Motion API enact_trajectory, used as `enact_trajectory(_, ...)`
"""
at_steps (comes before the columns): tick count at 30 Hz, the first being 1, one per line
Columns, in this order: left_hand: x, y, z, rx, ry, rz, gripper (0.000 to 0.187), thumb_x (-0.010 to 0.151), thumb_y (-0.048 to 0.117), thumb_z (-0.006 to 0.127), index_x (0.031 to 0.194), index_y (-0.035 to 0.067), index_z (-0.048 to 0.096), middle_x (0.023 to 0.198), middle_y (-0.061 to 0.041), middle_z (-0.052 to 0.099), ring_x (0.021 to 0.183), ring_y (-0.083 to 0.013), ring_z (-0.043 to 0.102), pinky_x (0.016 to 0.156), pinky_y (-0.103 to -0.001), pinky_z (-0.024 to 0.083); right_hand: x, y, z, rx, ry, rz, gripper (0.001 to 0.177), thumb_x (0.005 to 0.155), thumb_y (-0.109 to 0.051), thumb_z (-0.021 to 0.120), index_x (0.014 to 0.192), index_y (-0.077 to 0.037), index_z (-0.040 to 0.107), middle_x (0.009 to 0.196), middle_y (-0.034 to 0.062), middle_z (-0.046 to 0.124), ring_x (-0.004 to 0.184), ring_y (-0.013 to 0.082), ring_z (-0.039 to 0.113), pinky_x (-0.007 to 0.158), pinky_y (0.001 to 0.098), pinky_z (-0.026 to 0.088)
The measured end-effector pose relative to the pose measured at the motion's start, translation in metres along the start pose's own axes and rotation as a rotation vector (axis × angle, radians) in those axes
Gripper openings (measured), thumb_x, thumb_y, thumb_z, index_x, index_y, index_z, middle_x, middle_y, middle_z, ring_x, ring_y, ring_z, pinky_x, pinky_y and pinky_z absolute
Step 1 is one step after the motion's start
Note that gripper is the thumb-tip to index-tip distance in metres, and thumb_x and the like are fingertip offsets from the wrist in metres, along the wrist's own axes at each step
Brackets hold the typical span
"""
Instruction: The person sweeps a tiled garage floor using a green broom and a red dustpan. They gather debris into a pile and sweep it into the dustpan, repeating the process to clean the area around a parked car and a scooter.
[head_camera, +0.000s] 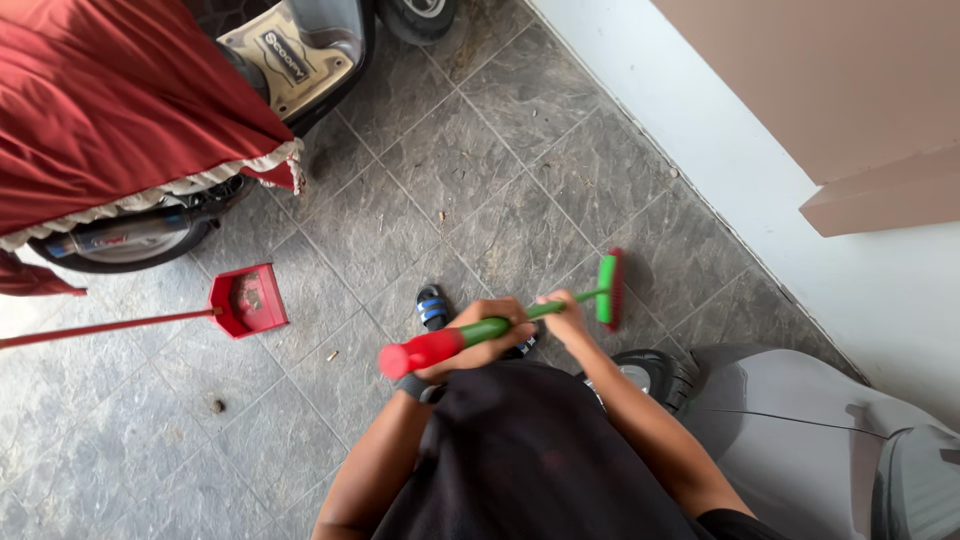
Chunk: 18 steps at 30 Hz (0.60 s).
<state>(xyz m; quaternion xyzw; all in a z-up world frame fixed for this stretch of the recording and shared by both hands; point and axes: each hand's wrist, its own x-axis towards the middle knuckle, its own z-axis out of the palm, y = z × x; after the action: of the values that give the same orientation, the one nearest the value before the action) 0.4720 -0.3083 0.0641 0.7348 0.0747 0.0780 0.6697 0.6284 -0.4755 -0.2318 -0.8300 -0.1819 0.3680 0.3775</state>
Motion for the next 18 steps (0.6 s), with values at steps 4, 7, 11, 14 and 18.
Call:
enact_trajectory(4,0.005,0.040,-0.012,0.161,0.017,0.174,0.031,0.097,0.008,0.071,0.072,0.000,0.055,0.071,-0.011,0.054,0.071,-0.0278,0.053,0.081,-0.041,0.047,0.006,-0.037,0.035,0.076,-0.038,-0.065,0.035,0.092,-0.040,0.072,0.101,-0.007,0.065,0.090,0.0106,0.072,0.085,0.0219,0.069,0.075,0.0393,0.055)
enact_trajectory(7,0.006,0.083,-0.008,0.236,-0.019,0.155,0.029,0.096,0.012,0.072,0.073,0.000,0.058,0.074,-0.011,0.055,0.079,-0.0303,0.057,0.076,-0.041,0.048,0.005,-0.073,0.032,0.033,-0.084,-0.034,0.034,0.094,-0.043,0.070,0.102,-0.011,0.063,0.090,0.0101,0.072,0.085,0.0240,0.069,0.075,0.0399,0.054)
enact_trajectory(11,0.024,0.114,-0.019,0.214,-0.037,0.128,0.034,0.092,0.023,0.077,0.075,0.000,0.060,0.074,-0.012,0.058,0.074,-0.0291,0.059,0.072,-0.041,0.049,0.004,-0.106,0.004,-0.013,-0.053,-0.190,0.037,0.095,-0.045,0.070,0.099,-0.009,0.061,0.087,0.0122,0.071,0.083,0.0294,0.070,0.074,0.0418,0.053)
enact_trajectory(14,0.041,0.108,-0.033,0.135,-0.065,0.219,0.035,0.096,0.023,0.076,0.076,0.001,0.058,0.077,-0.011,0.063,0.079,-0.0278,0.063,0.078,-0.040,0.052,0.008,-0.116,-0.026,-0.074,-0.046,-0.140,0.039,0.094,-0.047,0.070,0.099,-0.009,0.062,0.085,0.0118,0.070,0.081,0.0297,0.070,0.071,0.0436,0.053)
enact_trajectory(18,0.083,0.066,-0.038,0.034,-0.071,0.155,0.032,0.095,0.016,0.076,0.074,0.000,0.059,0.078,-0.012,0.065,0.079,-0.0266,0.065,0.077,-0.039,0.053,0.040,-0.095,-0.076,-0.144,0.057,-0.041,0.040,0.090,-0.050,0.073,0.098,-0.011,0.068,0.086,0.0099,0.072,0.082,0.0280,0.072,0.072,0.0427,0.055)
